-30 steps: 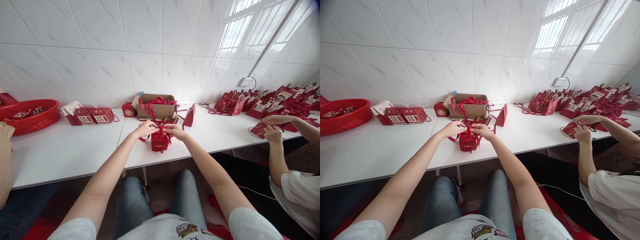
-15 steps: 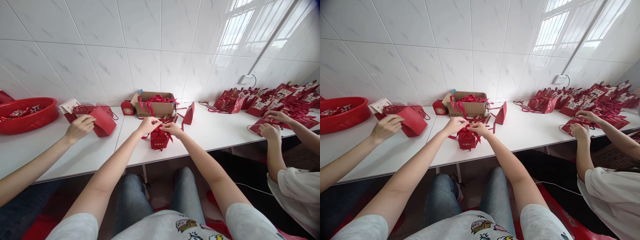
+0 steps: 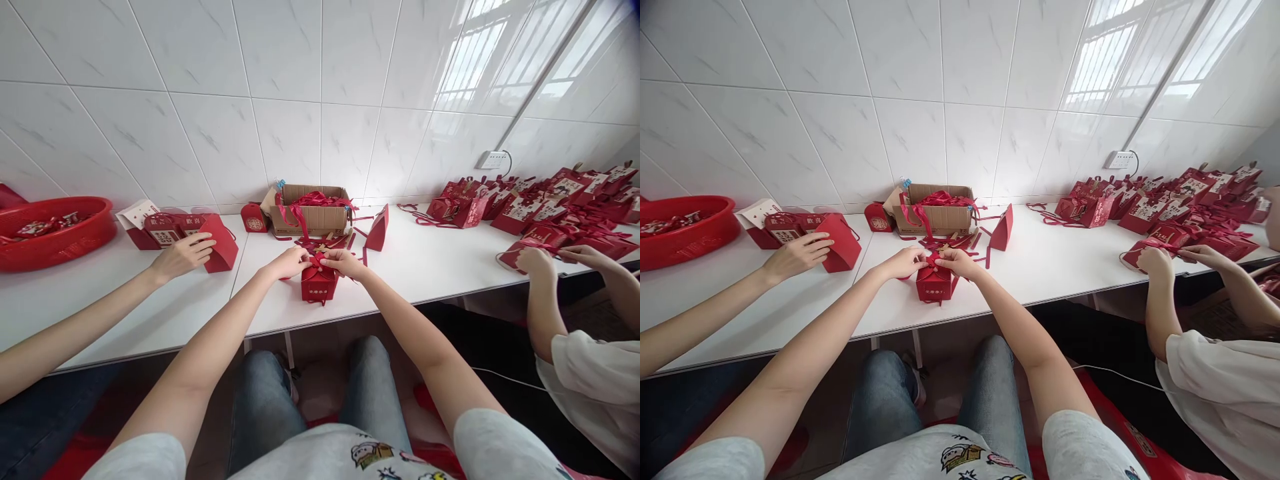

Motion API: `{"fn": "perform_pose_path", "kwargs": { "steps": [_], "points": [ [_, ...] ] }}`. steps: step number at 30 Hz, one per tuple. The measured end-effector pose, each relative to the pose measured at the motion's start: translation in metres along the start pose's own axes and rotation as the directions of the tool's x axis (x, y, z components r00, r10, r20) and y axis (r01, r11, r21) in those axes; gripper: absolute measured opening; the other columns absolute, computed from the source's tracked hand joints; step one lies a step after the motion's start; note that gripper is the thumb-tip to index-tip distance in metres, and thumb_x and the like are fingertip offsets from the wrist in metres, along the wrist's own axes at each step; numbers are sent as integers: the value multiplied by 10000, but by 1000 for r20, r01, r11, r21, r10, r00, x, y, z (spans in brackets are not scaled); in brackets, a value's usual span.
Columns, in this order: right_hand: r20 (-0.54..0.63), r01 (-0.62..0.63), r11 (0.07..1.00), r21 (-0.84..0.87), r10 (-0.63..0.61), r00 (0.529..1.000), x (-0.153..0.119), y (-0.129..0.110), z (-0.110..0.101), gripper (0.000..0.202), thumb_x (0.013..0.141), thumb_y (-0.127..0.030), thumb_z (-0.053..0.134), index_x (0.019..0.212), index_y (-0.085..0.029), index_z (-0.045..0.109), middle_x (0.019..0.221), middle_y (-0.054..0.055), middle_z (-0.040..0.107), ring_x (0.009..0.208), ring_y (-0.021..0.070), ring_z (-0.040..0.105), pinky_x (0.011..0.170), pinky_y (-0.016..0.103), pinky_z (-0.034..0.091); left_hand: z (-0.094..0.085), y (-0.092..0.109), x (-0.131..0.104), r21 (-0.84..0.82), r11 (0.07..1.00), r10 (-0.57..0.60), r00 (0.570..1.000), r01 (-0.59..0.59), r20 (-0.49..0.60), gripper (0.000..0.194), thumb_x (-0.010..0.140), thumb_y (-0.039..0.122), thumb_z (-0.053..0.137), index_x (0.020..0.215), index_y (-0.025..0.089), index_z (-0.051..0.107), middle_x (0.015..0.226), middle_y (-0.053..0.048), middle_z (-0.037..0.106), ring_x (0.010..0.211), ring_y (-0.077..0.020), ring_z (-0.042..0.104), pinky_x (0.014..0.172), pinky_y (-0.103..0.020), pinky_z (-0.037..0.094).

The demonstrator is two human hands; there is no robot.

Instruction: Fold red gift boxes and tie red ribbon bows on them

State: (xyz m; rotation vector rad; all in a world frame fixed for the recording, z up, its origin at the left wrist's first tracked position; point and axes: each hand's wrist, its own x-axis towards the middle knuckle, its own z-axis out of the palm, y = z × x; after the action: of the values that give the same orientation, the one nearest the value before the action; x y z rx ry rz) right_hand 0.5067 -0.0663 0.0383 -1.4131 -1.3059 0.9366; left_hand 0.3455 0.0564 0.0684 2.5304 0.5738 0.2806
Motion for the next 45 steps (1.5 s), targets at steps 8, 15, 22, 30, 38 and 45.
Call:
{"fn": "perform_pose_path", "kwargs": {
  "steps": [8, 15, 22, 30, 38, 45],
  "points": [
    [-173, -63, 980, -190, 30, 985, 8, -9, 14, 184, 715, -313, 672, 629, -150, 672, 629, 19, 659, 478, 88, 454, 493, 249, 330, -32, 13, 3, -37, 989, 144, 985, -142, 90, 223, 736, 243, 590, 957, 218, 576, 989, -34, 656, 903, -202, 615, 770, -303, 485],
    [-128, 11, 970, -241, -43, 991, 2, -15, 15, 247, 716, -350, 677, 559, -162, 662, 572, -10, 611, 574, 106, 471, 569, 249, 335, -19, 25, 22, 58, 954, 296, 955, -294, -29, 196, 763, 168, 557, 943, 214, 622, 942, -30, 667, 946, -214, 598, 885, -368, 442],
    [-149, 17, 979, -205, -48, 988, 1, -8, 16, 346, 759, -454, 639, 576, -161, 646, 594, 9, 633, 557, 109, 476, 547, 250, 346, -1, 2, 5, -137, 990, -23, 936, -27, -353, 255, 804, 416, 584, 721, 176, 594, 764, -47, 621, 703, -186, 557, 670, -322, 458],
    [-211, 40, 997, -69, -54, 976, -2, 6, 21, 262, 799, -420, 600, 953, -216, 540, 703, -4, 688, 691, 163, 655, 621, 266, 467, 16, -15, -7, -309, 948, 7, 977, -74, -212, 247, 740, 422, 615, 733, 179, 658, 825, -52, 701, 793, -194, 625, 734, -312, 473],
    [-304, 167, 985, -35, -170, 937, 0, 13, 25, 270, 747, -392, 652, 925, -243, 514, 872, -8, 659, 726, 155, 666, 622, 269, 501, 28, -8, -13, -395, 907, 23, 955, -144, -296, 145, 727, 319, 553, 677, 185, 529, 725, -4, 601, 733, -155, 570, 727, -287, 459],
    [-335, 190, 978, -88, -209, 919, -3, 11, 29, 253, 769, -353, 616, 983, -238, 544, 1005, 16, 655, 748, 140, 645, 642, 261, 479, 33, -7, -10, -427, 896, -7, 958, -122, -287, 117, 712, 280, 531, 657, 189, 482, 687, 16, 566, 686, -146, 552, 671, -275, 451]
  ]
}}
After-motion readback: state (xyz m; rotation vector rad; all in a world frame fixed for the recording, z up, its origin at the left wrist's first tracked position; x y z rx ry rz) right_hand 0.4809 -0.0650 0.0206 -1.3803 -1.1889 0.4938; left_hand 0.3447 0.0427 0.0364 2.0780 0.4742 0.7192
